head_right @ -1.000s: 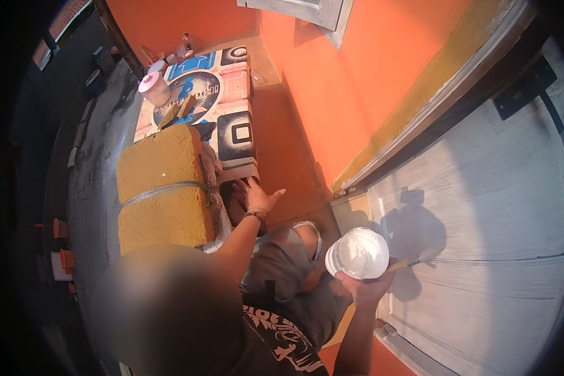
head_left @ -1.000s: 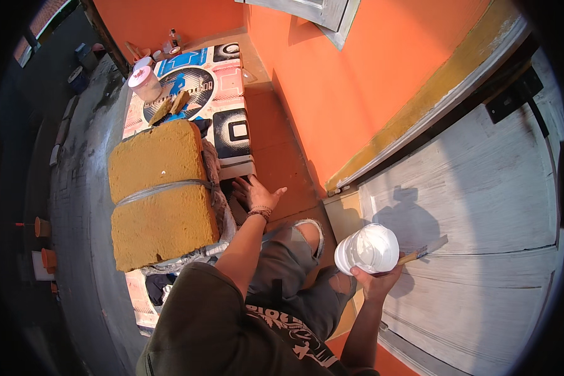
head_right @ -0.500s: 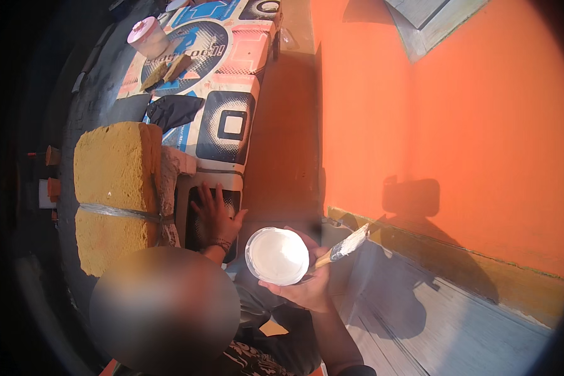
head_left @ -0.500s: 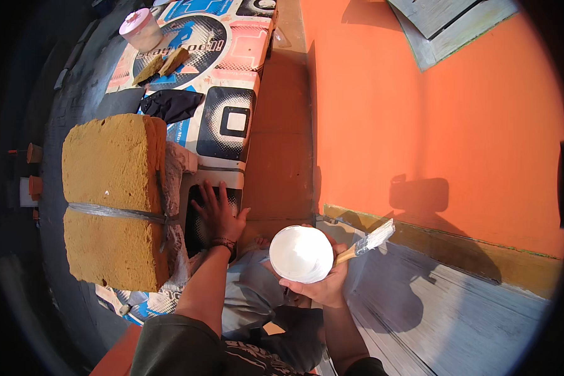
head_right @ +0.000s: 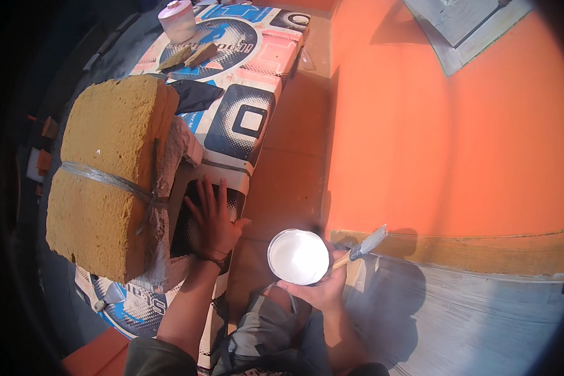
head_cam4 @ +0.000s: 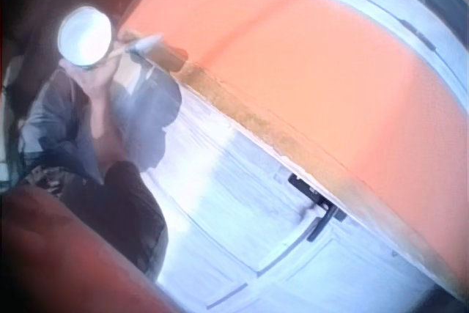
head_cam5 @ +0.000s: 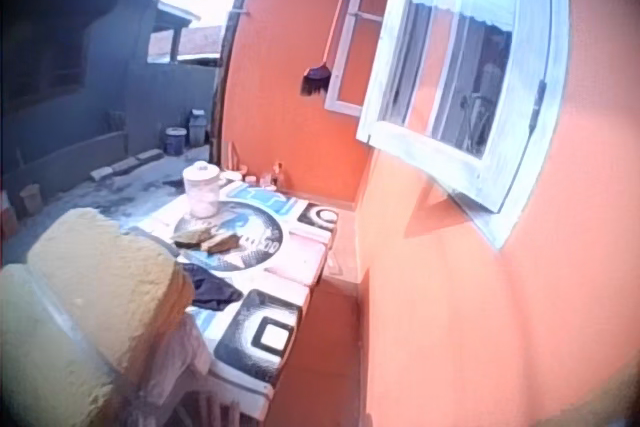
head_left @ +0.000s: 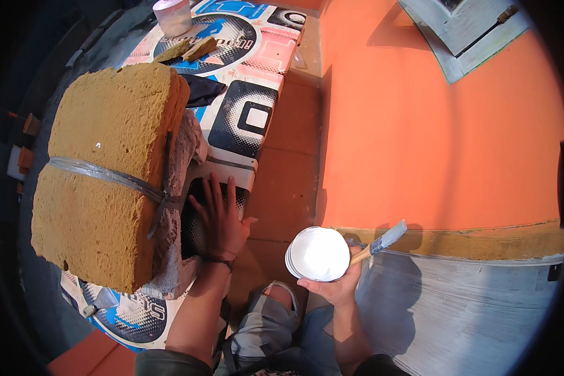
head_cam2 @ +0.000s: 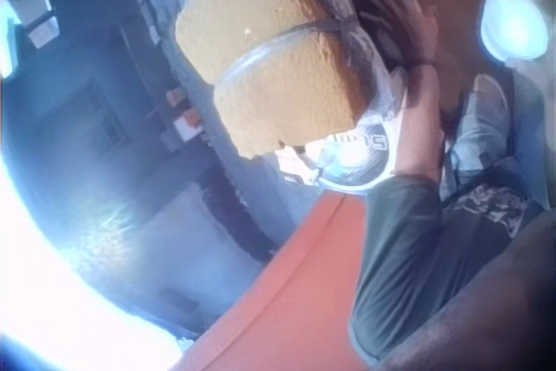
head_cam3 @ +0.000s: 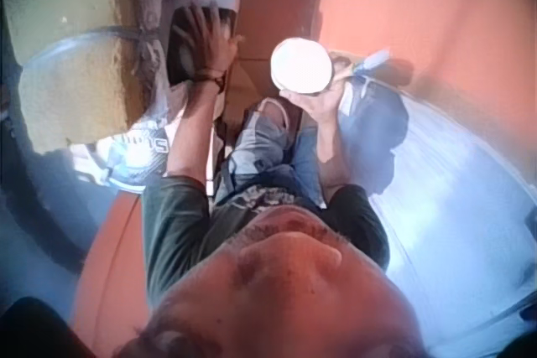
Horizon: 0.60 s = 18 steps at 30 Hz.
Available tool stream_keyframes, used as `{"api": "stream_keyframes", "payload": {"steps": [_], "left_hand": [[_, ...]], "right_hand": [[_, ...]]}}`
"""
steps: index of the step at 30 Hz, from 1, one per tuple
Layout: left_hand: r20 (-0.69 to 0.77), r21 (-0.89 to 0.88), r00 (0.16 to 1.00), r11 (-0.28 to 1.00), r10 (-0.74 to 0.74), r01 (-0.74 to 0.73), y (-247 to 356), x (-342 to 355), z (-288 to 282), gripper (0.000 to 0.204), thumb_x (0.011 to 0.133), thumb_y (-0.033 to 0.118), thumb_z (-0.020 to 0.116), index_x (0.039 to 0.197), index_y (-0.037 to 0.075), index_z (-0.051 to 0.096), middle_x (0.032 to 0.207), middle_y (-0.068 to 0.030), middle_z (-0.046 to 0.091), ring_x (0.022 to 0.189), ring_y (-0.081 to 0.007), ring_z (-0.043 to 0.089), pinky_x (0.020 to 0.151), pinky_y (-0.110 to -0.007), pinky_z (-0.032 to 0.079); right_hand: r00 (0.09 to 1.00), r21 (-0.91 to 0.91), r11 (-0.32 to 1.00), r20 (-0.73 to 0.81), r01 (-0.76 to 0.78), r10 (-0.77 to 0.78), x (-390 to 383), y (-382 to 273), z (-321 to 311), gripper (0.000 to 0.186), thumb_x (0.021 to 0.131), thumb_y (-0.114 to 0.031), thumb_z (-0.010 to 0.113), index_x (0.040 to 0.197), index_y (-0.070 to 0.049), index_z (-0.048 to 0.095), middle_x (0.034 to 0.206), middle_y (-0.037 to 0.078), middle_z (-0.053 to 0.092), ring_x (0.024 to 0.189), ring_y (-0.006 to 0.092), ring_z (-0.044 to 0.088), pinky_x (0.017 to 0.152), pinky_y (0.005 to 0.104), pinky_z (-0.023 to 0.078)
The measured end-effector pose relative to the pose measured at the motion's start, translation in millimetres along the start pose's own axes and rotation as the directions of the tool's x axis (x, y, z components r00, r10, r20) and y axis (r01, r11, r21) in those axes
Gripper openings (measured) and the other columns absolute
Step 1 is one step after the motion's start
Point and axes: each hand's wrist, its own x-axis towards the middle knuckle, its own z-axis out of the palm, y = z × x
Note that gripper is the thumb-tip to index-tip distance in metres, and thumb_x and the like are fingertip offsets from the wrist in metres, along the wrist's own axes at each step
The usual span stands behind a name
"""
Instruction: The person prepares white paint by mixing it in a small container, then uses a paintbrush to apply white paint to the wooden door frame. The person sits on the floor during preparation and stands while painting the frame.
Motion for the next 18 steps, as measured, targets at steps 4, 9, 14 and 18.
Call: {"api": "stream_keyframes", "payload": {"steps": [4, 9, 14, 18], "left_hand": [[-0.058, 0.042, 0.998, 0.999, 0.027, -0.024, -6, -1, 0, 0.110, 0.071, 0.048, 0.085, 0.157, 0.010, 0.029, 0.164, -0.0252, 0.019, 0.154, -0.0418, 0.017, 0.117, -0.073, 0.014], [-0.207, 0.112, 0.976, 0.993, 0.059, -0.037, -2, -2, 11, 0.110, 0.071, 0.048, 0.086, 0.156, 0.010, 0.029, 0.163, -0.0248, 0.022, 0.154, -0.0411, 0.015, 0.117, -0.073, 0.014], [-0.161, 0.129, 0.986, 0.991, 0.053, -0.032, -2, -4, 14, 0.104, 0.069, 0.045, 0.089, 0.151, 0.009, 0.036, 0.162, -0.0244, 0.023, 0.153, -0.0407, 0.015, 0.116, -0.075, 0.010], [-0.179, 0.157, 0.983, 0.987, 0.049, -0.021, 5, -4, 11, 0.103, 0.069, 0.046, 0.089, 0.151, 0.012, 0.037, 0.161, -0.0230, 0.025, 0.153, -0.0391, 0.017, 0.116, -0.074, 0.013]], "right_hand": [[0.998, -0.020, 1.000, -0.057, 0.022, -0.023, -33, 37, 3, 0.088, 0.064, -0.007, 0.096, 0.133, 0.003, 0.042, 0.128, 0.017, 0.059, 0.119, 0.0246, 0.062, 0.099, 0.0394, 0.056], [0.981, 0.009, 0.986, -0.099, 0.168, -0.166, -56, 75, 10, 0.091, 0.061, -0.014, 0.098, 0.130, 0.002, 0.041, 0.125, 0.017, 0.059, 0.114, 0.0243, 0.064, 0.098, 0.0396, 0.055], [0.993, -0.057, 0.997, -0.101, 0.057, -0.063, -95, 73, 2, 0.091, 0.063, -0.010, 0.098, 0.131, 0.001, 0.039, 0.126, 0.017, 0.059, 0.116, 0.0237, 0.064, 0.097, 0.0387, 0.056], [0.977, -0.066, 0.990, -0.166, 0.127, -0.136, -131, 85, -19, 0.091, 0.064, -0.012, 0.098, 0.132, 0.001, 0.038, 0.127, 0.016, 0.057, 0.119, 0.0232, 0.062, 0.101, 0.0382, 0.053]]}}
